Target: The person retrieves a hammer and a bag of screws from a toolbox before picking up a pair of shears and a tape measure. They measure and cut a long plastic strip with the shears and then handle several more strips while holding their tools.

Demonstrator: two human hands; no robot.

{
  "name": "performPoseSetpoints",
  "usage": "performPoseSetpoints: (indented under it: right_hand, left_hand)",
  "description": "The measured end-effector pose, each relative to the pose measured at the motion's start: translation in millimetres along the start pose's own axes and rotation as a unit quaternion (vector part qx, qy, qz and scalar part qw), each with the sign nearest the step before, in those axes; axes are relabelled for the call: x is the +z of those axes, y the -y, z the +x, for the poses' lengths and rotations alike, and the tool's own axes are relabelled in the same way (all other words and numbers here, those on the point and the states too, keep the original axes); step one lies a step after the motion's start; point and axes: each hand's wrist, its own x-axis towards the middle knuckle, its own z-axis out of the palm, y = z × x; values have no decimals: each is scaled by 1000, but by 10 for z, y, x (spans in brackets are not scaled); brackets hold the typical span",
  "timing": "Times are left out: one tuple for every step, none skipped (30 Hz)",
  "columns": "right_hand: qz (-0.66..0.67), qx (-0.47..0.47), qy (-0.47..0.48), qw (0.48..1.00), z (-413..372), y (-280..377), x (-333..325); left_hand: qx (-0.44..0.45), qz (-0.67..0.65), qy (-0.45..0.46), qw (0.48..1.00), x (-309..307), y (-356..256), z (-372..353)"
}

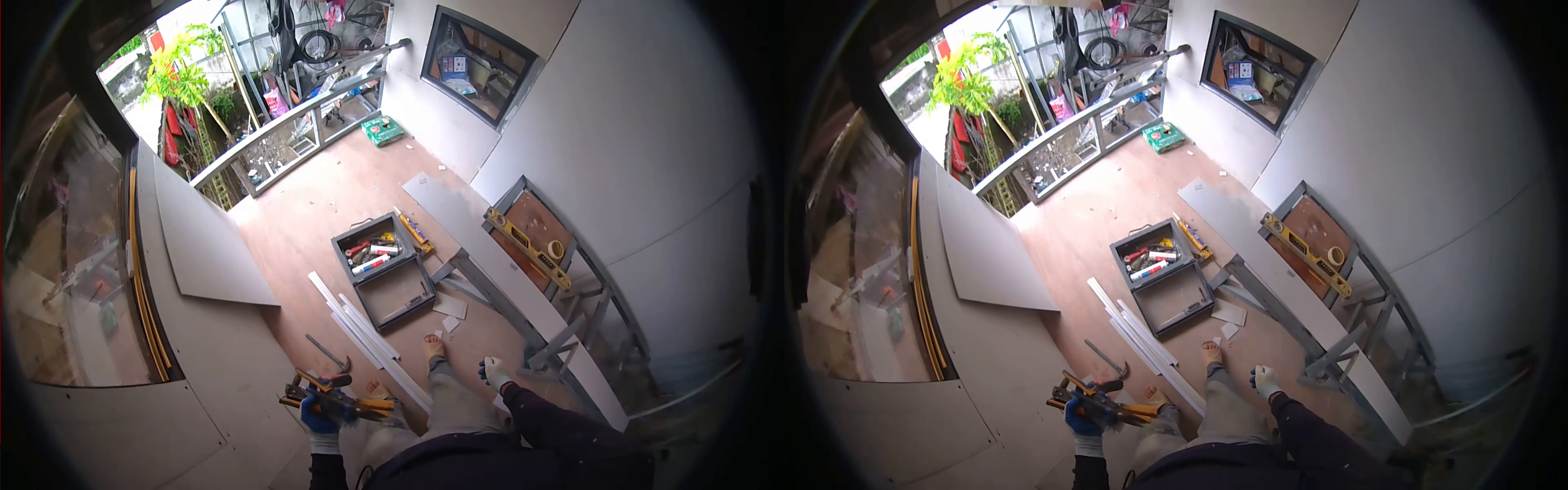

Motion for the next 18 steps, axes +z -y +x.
performPoseSetpoints:
  right_hand:
    - [-3, -1, -1, 1000, 54, 19, -26]
    - [-8, -2, -2, 1000, 110, 36, -50]
    - [-10, 1, 2, 1000, 176, 48, -74]
    - [-12, 5, 6, 1000, 237, 81, -99]
    - [-13, 8, 10, 1000, 320, 128, -129]
    - [-11, 14, 20, 1000, 409, 173, -163]
    - [-7, 21, 29, 999, 467, 257, -180]
    - [-3, 28, 38, 999, 546, 327, -207]
    - [-24, 31, 55, 998, 638, 411, -232]
    - [-45, 34, 72, 996, 748, 512, -261]
    - [-64, 38, 90, 993, 869, 599, -288]
    - [-57, 29, 104, 992, 996, 682, -314]
    - [-50, 21, 119, 991, 1128, 750, -341]
    - [-44, 13, 133, 990, 1237, 836, -376]
    - [-44, 8, 140, 989, 1347, 922, -412]
    - [-42, 5, 147, 988, 1440, 1002, -450]
    - [-40, 3, 155, 987, 1515, 1064, -489]
    - [-38, -3, 162, 986, 1604, 1140, -553]
  left_hand:
    - [4, 4, -3, 1000, -15, 6, 49]
    - [7, 7, -7, 1000, -27, 21, 93]
    - [9, 10, -11, 1000, -35, 51, 129]
    - [16, 2, -31, 999, 2, 83, 158]
    - [22, -5, -50, 999, 46, 119, 194]
    - [28, -10, -69, 997, 109, 155, 229]
    - [20, -8, -56, 998, 212, 167, 253]
    - [10, -5, -44, 999, 349, 176, 253]
    - [0, -2, -31, 1000, 470, 191, 281]
    - [8, 0, -7, 1000, 527, 223, 323]
    - [14, 2, 16, 1000, 557, 251, 351]
    - [20, 5, 38, 999, 596, 288, 383]
    - [44, 56, -19, 997, 708, 341, 397]
    - [56, 66, -42, 995, 809, 383, 423]
    - [68, 74, -64, 993, 900, 436, 453]
    - [78, 83, -86, 990, 961, 492, 490]
    - [81, 84, -102, 988, 1029, 540, 545]
    - [83, 88, -117, 986, 1106, 616, 615]
